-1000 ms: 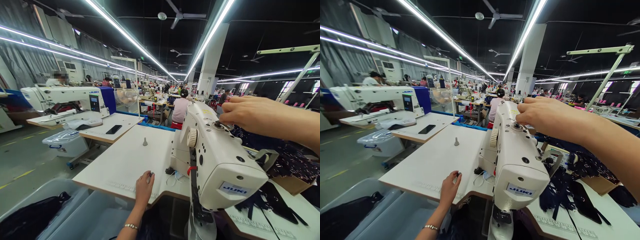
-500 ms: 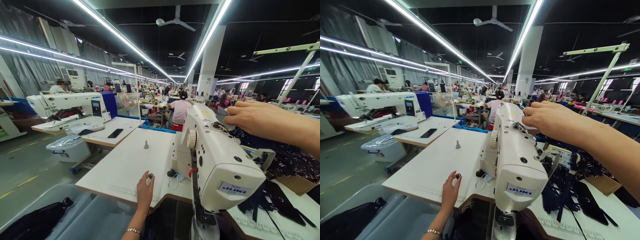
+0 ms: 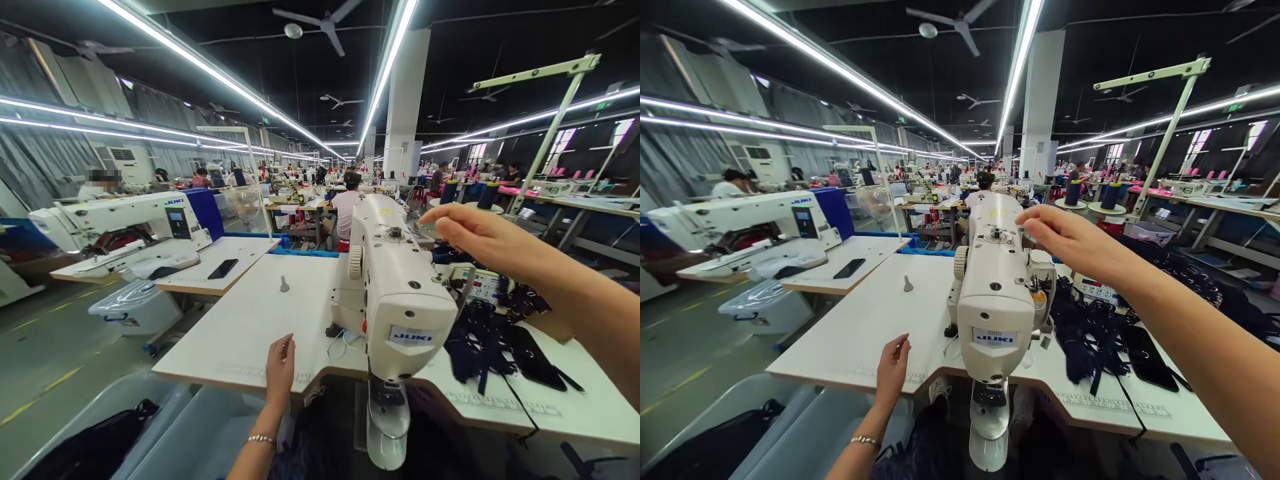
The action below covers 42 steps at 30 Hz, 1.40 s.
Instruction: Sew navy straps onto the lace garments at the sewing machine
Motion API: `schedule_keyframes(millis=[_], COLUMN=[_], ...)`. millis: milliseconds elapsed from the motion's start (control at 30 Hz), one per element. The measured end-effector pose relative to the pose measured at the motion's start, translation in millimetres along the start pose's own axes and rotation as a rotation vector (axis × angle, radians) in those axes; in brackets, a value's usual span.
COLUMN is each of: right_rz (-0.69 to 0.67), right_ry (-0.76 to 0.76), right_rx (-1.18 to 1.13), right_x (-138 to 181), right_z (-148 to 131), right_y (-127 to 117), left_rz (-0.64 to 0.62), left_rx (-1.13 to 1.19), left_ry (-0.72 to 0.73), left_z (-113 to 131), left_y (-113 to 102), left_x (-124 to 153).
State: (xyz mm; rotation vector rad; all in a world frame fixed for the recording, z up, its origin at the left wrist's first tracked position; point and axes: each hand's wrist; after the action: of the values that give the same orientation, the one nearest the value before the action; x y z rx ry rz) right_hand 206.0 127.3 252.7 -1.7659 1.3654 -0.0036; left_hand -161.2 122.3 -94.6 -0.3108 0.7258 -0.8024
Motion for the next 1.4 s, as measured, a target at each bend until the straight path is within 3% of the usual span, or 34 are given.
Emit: schedule_keyframes(millis=[133, 267, 333, 433, 533, 633, 800, 900, 1033, 1133, 1233, 1400], right_rz=[0.269, 0.477, 0.513, 0.527, 0.493, 0.464, 0.315, 0.173, 0.003, -0.098, -0.087, -0.109], right_ry=[0.237, 0.625, 0.787, 0.900, 0.930, 0.942, 0.920, 0.843, 0.641, 0.510, 0.422, 0.326], right_rx=[-0.758, -1.334, -1.554, -1.782, -1.883, -1.862, -1.735, -1.517, -0.901, -0.633, -0.524, -0.438], right_x=[73, 146, 173, 198, 206, 210, 224, 233, 239, 239, 239, 240], right_z=[44, 96, 110, 108, 93, 77, 63, 63, 75, 84, 86, 81], right_y=[16, 69, 102, 142, 163, 171, 177, 177, 168, 162, 161, 161], left_rz=[-0.117, -0.260, -0.351, -0.506, -0.399, -0.302, -0.324, -0.423, -0.682, -0.767, -0.757, -0.638], left_rx=[0.037, 0.051, 0.068, 0.104, 0.033, -0.124, -0.281, -0.152, 0.141, 0.178, 0.163, 0.083], left_ry=[0.074, 0.209, 0.396, 0.844, 1.134, 1.248, 1.248, 1.107, 0.696, 0.474, 0.449, 0.550], left_z=[32, 91, 127, 174, 198, 204, 207, 206, 202, 198, 196, 192], left_y=[-31, -69, -80, -76, -53, -34, -30, -36, -46, -50, -50, -45], left_x=[27, 61, 76, 96, 117, 133, 136, 132, 126, 125, 125, 128])
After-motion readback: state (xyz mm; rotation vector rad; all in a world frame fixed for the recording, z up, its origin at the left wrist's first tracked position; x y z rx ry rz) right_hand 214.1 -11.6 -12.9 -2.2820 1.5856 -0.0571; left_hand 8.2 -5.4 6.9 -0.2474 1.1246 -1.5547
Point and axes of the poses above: each hand's wrist, its own x-axis away from the middle knuckle, its own y-axis out of the palm, z = x × y, and after that the axes turned 14 degrees about -x, right-handed
